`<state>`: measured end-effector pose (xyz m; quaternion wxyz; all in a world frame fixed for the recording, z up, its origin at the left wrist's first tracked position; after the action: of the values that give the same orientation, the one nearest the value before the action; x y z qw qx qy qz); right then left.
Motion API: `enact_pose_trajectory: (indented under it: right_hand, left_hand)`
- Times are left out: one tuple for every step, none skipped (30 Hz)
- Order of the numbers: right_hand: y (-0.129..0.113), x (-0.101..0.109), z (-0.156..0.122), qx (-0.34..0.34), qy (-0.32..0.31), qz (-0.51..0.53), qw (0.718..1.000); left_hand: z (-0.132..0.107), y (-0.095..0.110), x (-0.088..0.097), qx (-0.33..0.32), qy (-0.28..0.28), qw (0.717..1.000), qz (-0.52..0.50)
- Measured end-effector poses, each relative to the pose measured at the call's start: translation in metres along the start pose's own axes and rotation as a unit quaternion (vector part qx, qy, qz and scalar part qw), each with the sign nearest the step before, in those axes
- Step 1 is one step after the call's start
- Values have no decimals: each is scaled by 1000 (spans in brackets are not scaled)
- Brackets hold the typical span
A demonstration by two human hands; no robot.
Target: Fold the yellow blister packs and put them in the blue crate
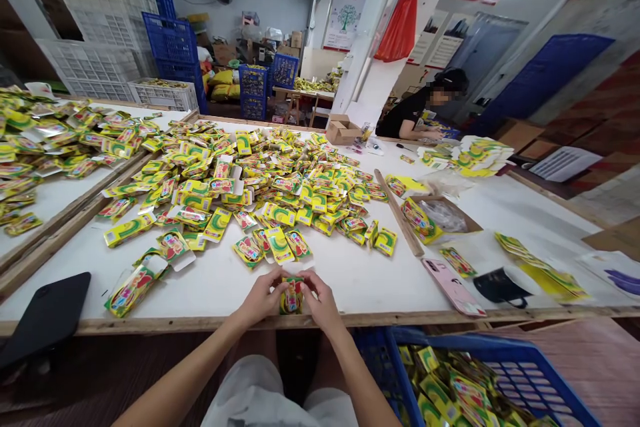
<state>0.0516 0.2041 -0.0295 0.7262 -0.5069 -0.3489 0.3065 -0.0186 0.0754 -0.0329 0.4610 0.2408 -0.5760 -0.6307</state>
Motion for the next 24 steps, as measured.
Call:
enact_pose_trajectory:
  right_hand:
    - [-2, -1, 4, 8, -11, -14, 1000]
    - [-4, -2, 9, 17, -16, -28, 999]
    - [-6, -2, 13, 24, -16, -39, 999]
    - [-7, -2, 17, 26, -9, -44, 999]
    - [-6, -1, 20, 24, 1, -42, 999]
    - [-5, 0, 22, 17, 14, -32, 999]
    - [-3, 1, 22, 8, 26, -19, 999]
    - [-2, 1, 22, 1, 35, -7, 999]
    - [-1, 1, 20, 0, 38, 1, 999]
    - [-1, 0, 18, 6, 33, 3, 999]
    - [-3, -1, 15, 15, 26, 2, 1000]
    - [-5, -2, 13, 25, 19, 2, 1000]
    - [-7, -2, 11, 33, 16, 3, 999]
    - [-9, -2, 9, 39, 17, 5, 999]
    - [-11, -2, 8, 43, 25, 7, 999]
    - [-12, -2, 9, 43, 32, 5, 999]
    - [-12, -2, 10, 39, 38, 2, 999]
    - [-12, -2, 11, 30, 44, -3, 999]
    - [-11, -3, 13, 18, 48, -8, 999]
    - [-9, -4, 16, 2, 49, -11, 999]
    - [-7, -4, 18, -12, 47, -13, 999]
    - [-6, -4, 19, -23, 44, -13, 999]
    - [-4, -4, 20, -31, 40, -12, 999]
    - [-2, -4, 19, -35, 35, -10, 999]
  left_hand:
    - [2, 2, 0, -8, 12, 1000, 5]
    - [4, 3, 1, -16, 27, 999, 7]
    - [6, 3, 2, -19, 46, 999, 5]
    - [7, 3, 2, -17, 64, 998, -6]
    - [8, 1, 2, -9, 78, 997, -23]
    - [8, 0, 1, 3, 88, 995, -44]
    - [8, -2, 0, 15, 94, 994, -62]
    - [8, -2, -1, 22, 95, 993, -74]
    - [7, -1, -1, 24, 92, 993, -76]
    - [6, 0, -2, 20, 89, 993, -72]
    - [5, 2, -2, 15, 85, 994, -66]
    - [5, 4, -1, 11, 83, 995, -62]
    - [4, 6, -1, 9, 86, 994, -60]
    - [3, 7, 0, 10, 92, 994, -59]
    - [2, 7, 1, 15, 100, 993, -58]
    - [2, 7, 1, 23, 107, 992, -58]
    - [3, 5, 1, 34, 115, 991, -57]
    - [4, 4, 0, 46, 123, 990, -57]
    - [5, 1, 0, 58, 130, 988, -56]
    - [7, -1, 0, 68, 137, 987, -54]
    - [9, -3, 0, 76, 142, 986, -52]
    - [10, -5, 0, 80, 144, 985, -51]
    - [12, -7, 0, 82, 143, 985, -53]
    - [12, -9, -1, 84, 138, 985, -58]
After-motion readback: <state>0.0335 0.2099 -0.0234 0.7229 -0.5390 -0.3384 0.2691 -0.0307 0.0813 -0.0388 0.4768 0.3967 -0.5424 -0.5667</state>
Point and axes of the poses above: each hand's wrist, its own z-axis towards the middle knuckle, its own x-axis out of the back of the hand, y = z × x, the point moved 7 cm from there along z, towards the middle knuckle, and after that the axes turned 15 degrees about y, right-handed, at the moved point
